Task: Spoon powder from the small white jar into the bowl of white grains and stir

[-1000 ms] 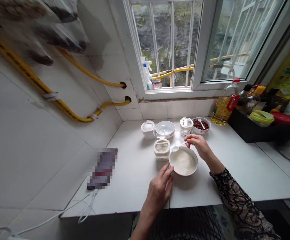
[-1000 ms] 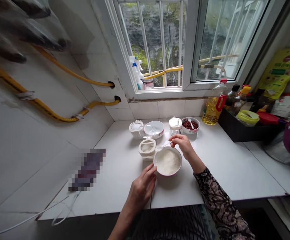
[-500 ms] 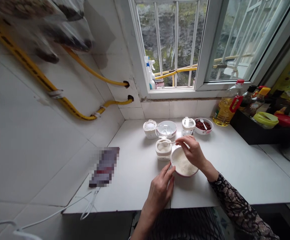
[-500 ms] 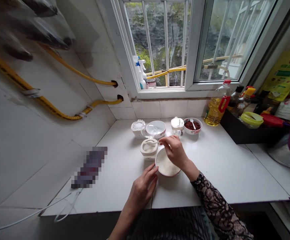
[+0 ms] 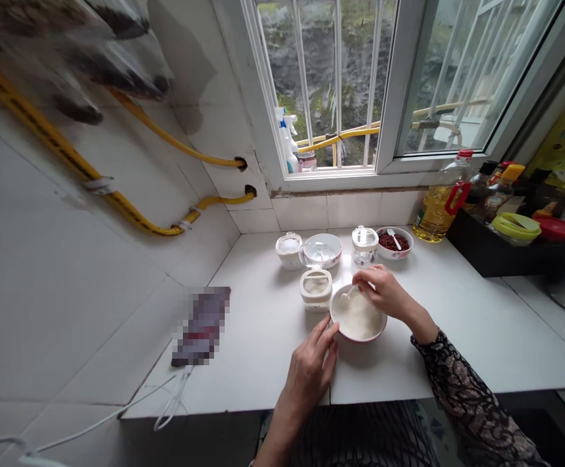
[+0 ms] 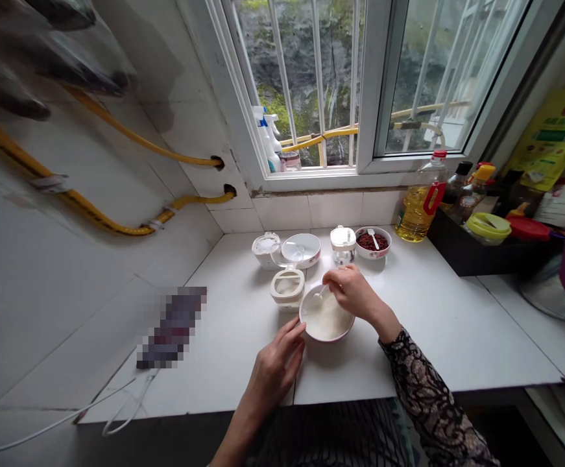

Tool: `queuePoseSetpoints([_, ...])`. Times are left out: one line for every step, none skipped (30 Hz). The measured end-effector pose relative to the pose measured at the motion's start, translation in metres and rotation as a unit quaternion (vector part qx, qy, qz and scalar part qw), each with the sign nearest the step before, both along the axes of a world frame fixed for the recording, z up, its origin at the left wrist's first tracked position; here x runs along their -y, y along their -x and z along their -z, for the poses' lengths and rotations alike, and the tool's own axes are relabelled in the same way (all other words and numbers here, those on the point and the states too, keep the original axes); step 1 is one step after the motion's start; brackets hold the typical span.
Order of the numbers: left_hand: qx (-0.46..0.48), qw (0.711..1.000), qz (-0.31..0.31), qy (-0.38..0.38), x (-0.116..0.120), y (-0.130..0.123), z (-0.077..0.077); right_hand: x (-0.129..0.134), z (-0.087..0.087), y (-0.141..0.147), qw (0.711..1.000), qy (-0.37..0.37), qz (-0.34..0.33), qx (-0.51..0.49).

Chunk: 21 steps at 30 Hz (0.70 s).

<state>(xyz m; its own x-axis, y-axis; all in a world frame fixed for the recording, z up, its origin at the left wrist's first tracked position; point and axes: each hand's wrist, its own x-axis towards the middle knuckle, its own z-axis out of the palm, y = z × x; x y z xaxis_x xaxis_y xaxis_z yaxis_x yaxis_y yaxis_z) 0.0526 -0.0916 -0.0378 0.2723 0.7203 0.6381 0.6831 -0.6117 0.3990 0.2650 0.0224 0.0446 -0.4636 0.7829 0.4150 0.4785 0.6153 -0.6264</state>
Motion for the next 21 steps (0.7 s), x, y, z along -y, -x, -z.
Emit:
queuePoseSetpoints([0.0,1.0,0.0,0.0,0.0,0.0,0.0,0.001,0.001,0.002,0.999,-0.006,-0.019,0.025])
queuePoseSetpoints([-0.001,1.0,-0.001,-0.002,0.0,0.0,0.0,0.003,0.002,0.004,0.998,-0.005,-0.04,0.045])
queuePoseSetpoints([-0.002,1.0,-0.001,-0.004,0.0,0.0,0.001,0.004,0.002,0.006,0.996,0.001,-0.062,0.06])
queuePoseSetpoints([-0.003,1.0,-0.001,-0.006,0.0,0.0,0.001,0.005,0.001,0.007,0.994,0.009,-0.08,0.069])
queuePoseSetpoints([-0.004,1.0,-0.001,-0.008,0.0,0.0,0.002,0.007,0.0,0.007,0.993,0.018,-0.095,0.073])
queuePoseSetpoints([-0.005,1.0,-0.002,-0.01,0.0,0.0,0.002,0.007,-0.001,0.006,0.992,0.029,-0.105,0.07])
queuePoseSetpoints([-0.005,1.0,-0.002,-0.011,0.0,0.0,0.002,0.008,-0.002,0.006,0.991,0.041,-0.109,0.061])
queuePoseSetpoints([-0.005,1.0,-0.002,-0.011,0.0,0.0,0.003,0.008,-0.003,0.004,0.991,0.057,-0.108,0.046])
queuePoseSetpoints([-0.005,1.0,-0.001,-0.01,0.0,0.0,0.003,0.007,-0.004,0.003,0.991,0.078,-0.104,0.028])
queuePoseSetpoints([-0.005,1.0,-0.001,-0.008,0.0,0.0,0.003,0.006,-0.005,0.001,0.99,0.104,-0.097,0.009])
queuePoseSetpoints([-0.005,1.0,0.0,-0.007,0.0,0.001,0.003,0.005,-0.006,0.0,0.987,0.13,-0.088,-0.011])
queuePoseSetpoints([-0.006,1.0,0.001,-0.007,0.0,0.001,0.003,0.004,-0.006,-0.002,0.984,0.156,-0.076,-0.032])
queuePoseSetpoints([-0.007,1.0,0.001,-0.006,0.0,0.001,0.003,0.003,-0.007,-0.003,0.981,0.178,-0.065,-0.052])
queuePoseSetpoints([-0.007,1.0,0.001,-0.006,0.0,0.001,0.003,0.001,-0.007,-0.004,0.976,0.197,-0.054,-0.071])
queuePoseSetpoints([-0.007,1.0,0.001,-0.006,0.0,0.001,0.003,0.0,-0.007,-0.006,0.972,0.212,-0.044,-0.091])
queuePoseSetpoints([-0.007,1.0,0.001,-0.007,0.0,0.001,0.003,-0.001,-0.007,-0.006,0.969,0.222,-0.036,-0.106])
queuePoseSetpoints([-0.006,1.0,0.001,-0.007,-0.001,0.001,0.004,-0.002,-0.007,-0.007,0.967,0.227,-0.027,-0.116])
queuePoseSetpoints([-0.006,1.0,0.001,-0.008,-0.001,0.001,0.004,-0.002,-0.007,-0.007,0.967,0.225,-0.017,-0.119])
queuePoseSetpoints([-0.005,1.0,0.001,-0.008,-0.001,0.001,0.004,-0.003,-0.006,-0.007,0.968,0.221,-0.006,-0.118])
queuePoseSetpoints([-0.005,1.0,0.002,-0.008,-0.001,0.001,0.004,-0.003,-0.006,-0.007,0.97,0.215,0.003,-0.113])
queuePoseSetpoints([-0.005,1.0,0.002,-0.009,-0.001,0.0,0.003,-0.004,-0.005,-0.007,0.972,0.209,0.012,-0.11])
